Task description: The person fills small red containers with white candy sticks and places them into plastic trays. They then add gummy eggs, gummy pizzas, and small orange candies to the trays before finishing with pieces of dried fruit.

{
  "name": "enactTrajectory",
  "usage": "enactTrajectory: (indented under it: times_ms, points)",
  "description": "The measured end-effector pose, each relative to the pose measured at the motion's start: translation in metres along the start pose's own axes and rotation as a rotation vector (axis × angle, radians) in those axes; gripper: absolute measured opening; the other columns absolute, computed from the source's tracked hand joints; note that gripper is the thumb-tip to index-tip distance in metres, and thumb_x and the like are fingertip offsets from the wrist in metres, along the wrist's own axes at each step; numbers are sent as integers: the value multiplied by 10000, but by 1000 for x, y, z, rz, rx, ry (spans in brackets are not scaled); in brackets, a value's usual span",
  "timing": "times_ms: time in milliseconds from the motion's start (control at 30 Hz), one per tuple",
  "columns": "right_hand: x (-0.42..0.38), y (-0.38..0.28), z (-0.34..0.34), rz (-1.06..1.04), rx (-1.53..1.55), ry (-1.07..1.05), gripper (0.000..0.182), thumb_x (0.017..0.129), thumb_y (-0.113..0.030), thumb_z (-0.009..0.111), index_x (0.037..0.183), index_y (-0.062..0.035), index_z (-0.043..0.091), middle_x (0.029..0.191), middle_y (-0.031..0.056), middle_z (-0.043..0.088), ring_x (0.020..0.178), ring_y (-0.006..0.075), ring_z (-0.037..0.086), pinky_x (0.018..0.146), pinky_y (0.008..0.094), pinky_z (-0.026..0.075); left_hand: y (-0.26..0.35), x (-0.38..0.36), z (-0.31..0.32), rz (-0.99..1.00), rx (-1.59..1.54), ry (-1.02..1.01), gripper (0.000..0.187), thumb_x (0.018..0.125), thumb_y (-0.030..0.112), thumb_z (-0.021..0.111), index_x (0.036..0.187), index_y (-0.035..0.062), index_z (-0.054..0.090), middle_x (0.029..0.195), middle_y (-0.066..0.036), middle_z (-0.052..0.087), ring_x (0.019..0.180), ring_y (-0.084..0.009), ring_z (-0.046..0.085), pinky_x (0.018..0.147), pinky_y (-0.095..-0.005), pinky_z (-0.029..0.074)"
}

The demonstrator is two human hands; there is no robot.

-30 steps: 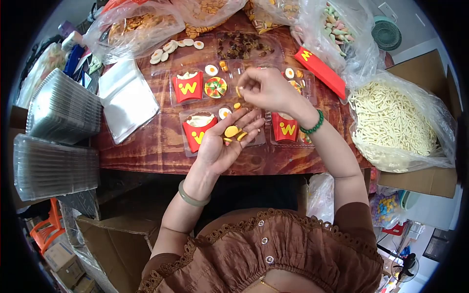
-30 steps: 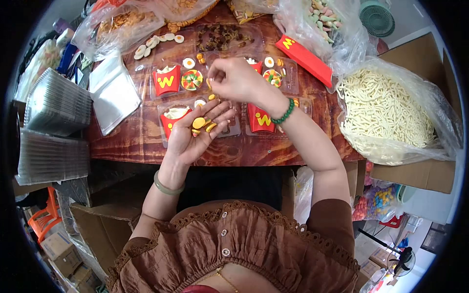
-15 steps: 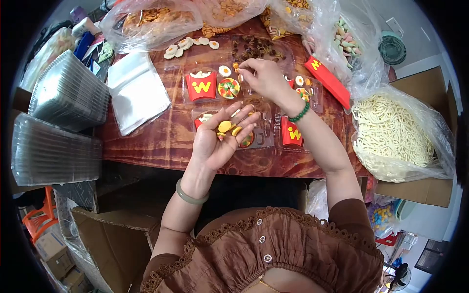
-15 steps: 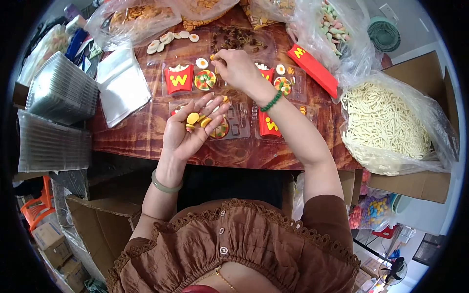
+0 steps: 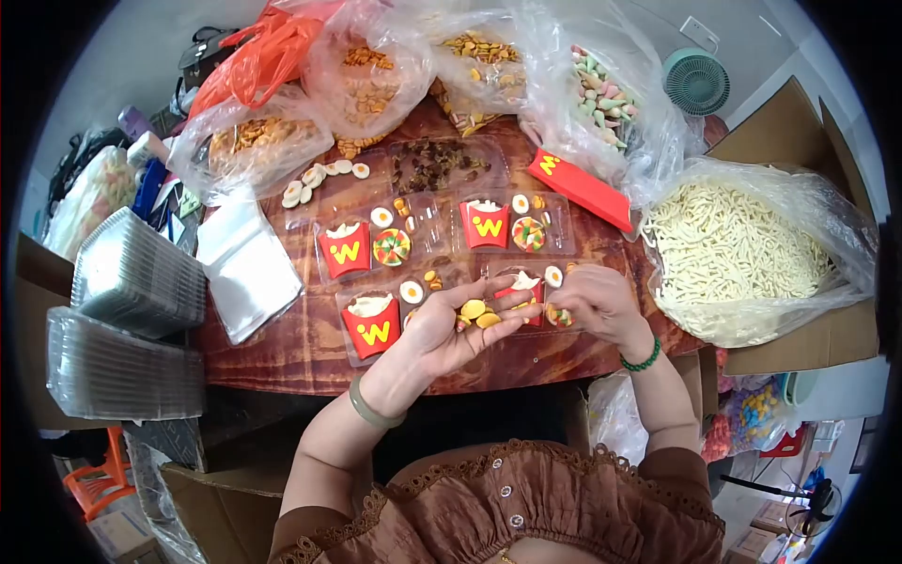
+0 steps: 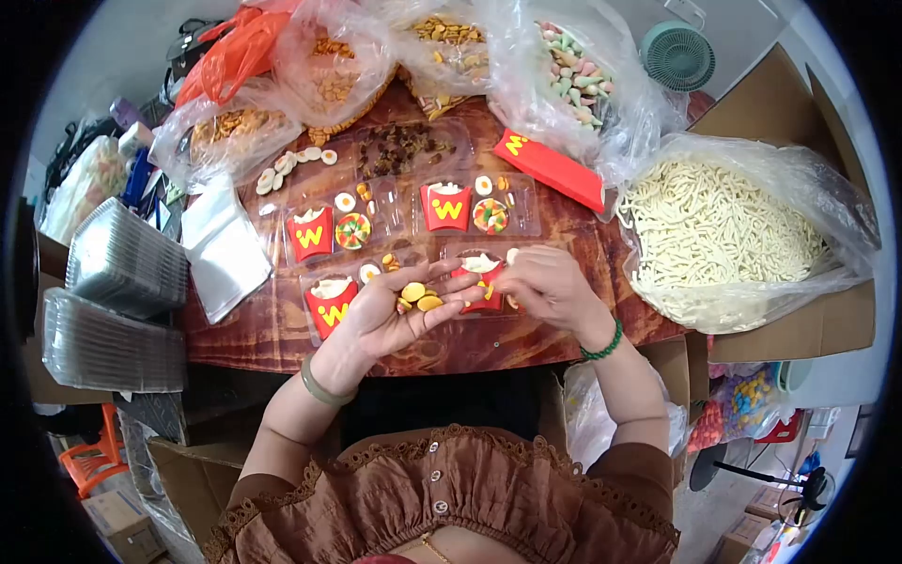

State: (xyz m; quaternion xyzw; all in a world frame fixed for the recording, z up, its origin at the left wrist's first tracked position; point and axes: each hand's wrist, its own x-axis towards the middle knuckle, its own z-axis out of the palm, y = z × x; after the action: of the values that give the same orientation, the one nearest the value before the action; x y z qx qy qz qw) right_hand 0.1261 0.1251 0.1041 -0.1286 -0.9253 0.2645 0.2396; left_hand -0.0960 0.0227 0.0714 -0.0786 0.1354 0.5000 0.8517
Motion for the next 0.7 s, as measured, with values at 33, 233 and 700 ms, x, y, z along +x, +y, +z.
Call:
enactTrajectory:
  times_ms: [33,233,700]
  points:
    - [-23,6,-8,65,136,137,216,901,-169,559,783,-7,638,710,101,625,600,201,568,569,295,444,6,11,1,8,61,-3,393,997,191,325,1298,-61,343,1291,-255,432,1130,-381,526,889,-408,539]
    - [-104,7,-9,301,363,454,405,975,-234,424,727,17,623,662,100,614,593,159,568,545,259,432,107,142,90,583,358,236,402,1001,296,344,1137,-79,393,1053,-205,503,947,-321,567,902,-483,494]
    - [27,89,15,501,394,140,286,810,-135,689,1070,-30,635,896,62,657,742,85,574,639,241,470,202,108,49,603,1829,632,370,803,121,689,1137,5,581,998,-119,654,857,-251,649,755,-346,529]
